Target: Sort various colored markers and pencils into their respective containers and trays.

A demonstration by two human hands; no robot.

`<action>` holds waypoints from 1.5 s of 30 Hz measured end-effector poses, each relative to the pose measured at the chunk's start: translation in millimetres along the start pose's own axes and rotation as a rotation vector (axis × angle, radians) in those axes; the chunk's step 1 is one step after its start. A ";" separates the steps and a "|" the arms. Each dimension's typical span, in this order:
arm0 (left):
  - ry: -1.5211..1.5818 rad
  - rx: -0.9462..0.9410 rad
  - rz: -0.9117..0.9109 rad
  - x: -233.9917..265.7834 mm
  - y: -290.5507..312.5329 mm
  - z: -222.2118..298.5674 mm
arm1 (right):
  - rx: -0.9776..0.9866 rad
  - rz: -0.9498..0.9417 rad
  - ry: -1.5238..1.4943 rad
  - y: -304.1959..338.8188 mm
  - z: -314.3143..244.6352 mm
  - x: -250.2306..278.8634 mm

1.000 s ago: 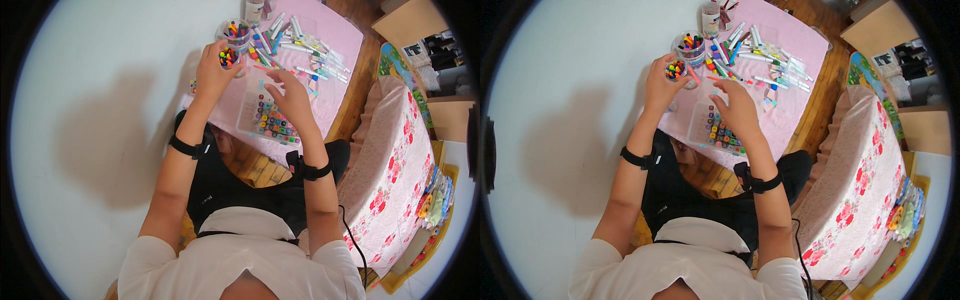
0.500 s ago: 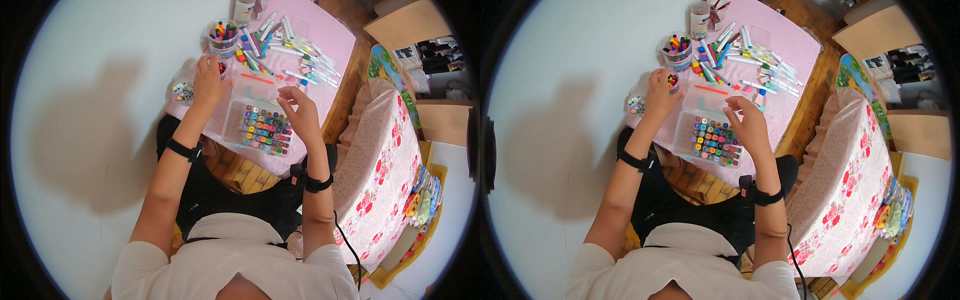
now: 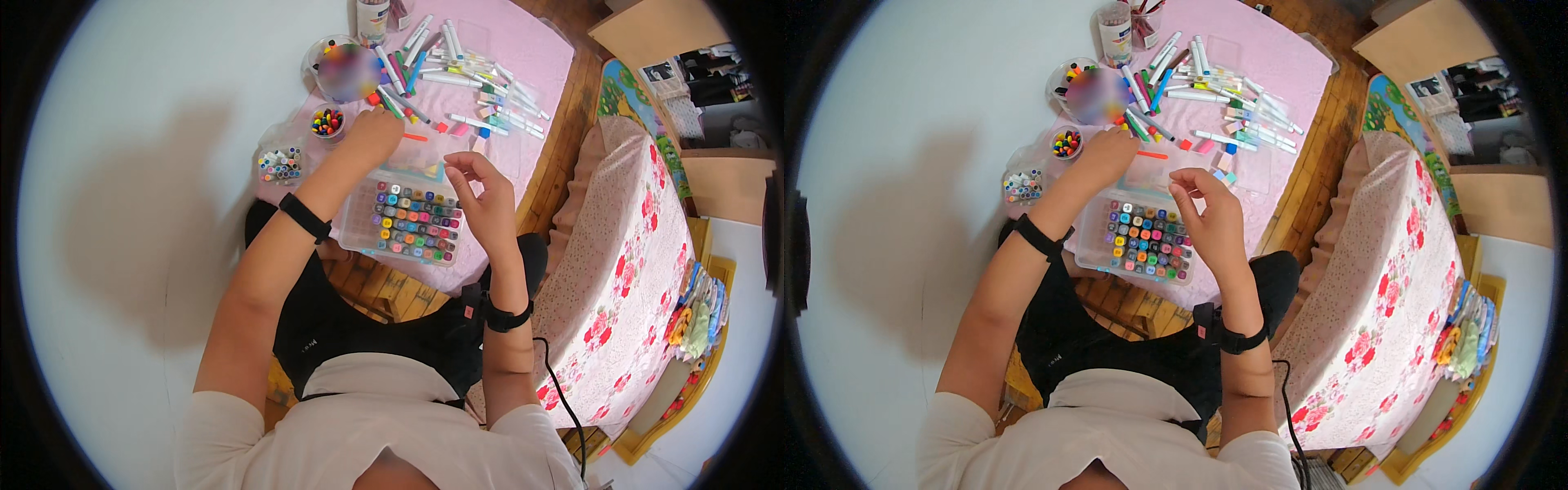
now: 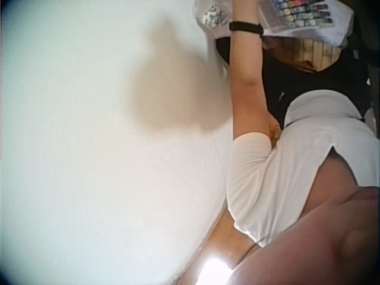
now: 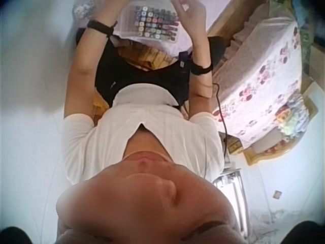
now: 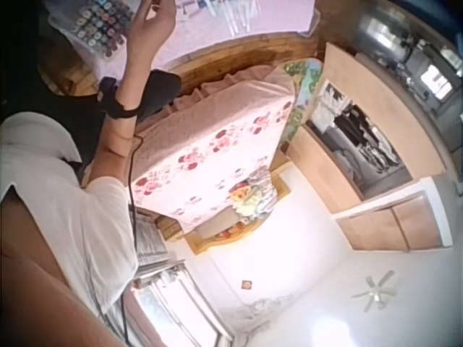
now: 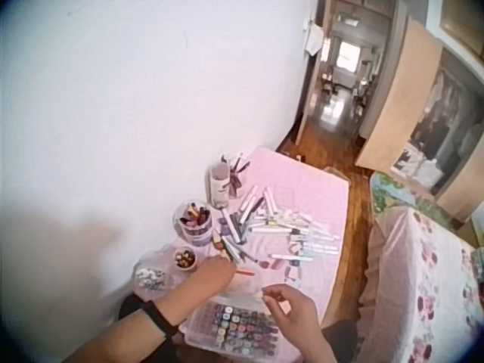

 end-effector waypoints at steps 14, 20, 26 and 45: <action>0.105 -0.085 -0.129 8.5 -2.7 3.4 | 0.119 -0.064 0.172 -42.0 40.2 -32.3; 0.169 -0.170 -0.143 -5.3 -2.9 2.2 | 0.160 -0.130 0.255 -56.1 41.5 -44.0; 0.441 -0.138 0.037 12.4 9.2 21.0 | 0.216 -0.057 0.372 -49.9 39.0 -48.3; 0.561 0.130 0.849 76.4 135.6 -47.3 | 0.594 -0.164 0.524 -128.5 -56.8 -131.9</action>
Point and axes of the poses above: each hand's wrist, its own y-axis away from the middle knuckle, its own x-axis out of the back of the hand, z = x × y, the point moved 1 cm from there along -y, towards the middle knuckle, and after that the axes turned 15 degrees about y, right-handed, at the moved point
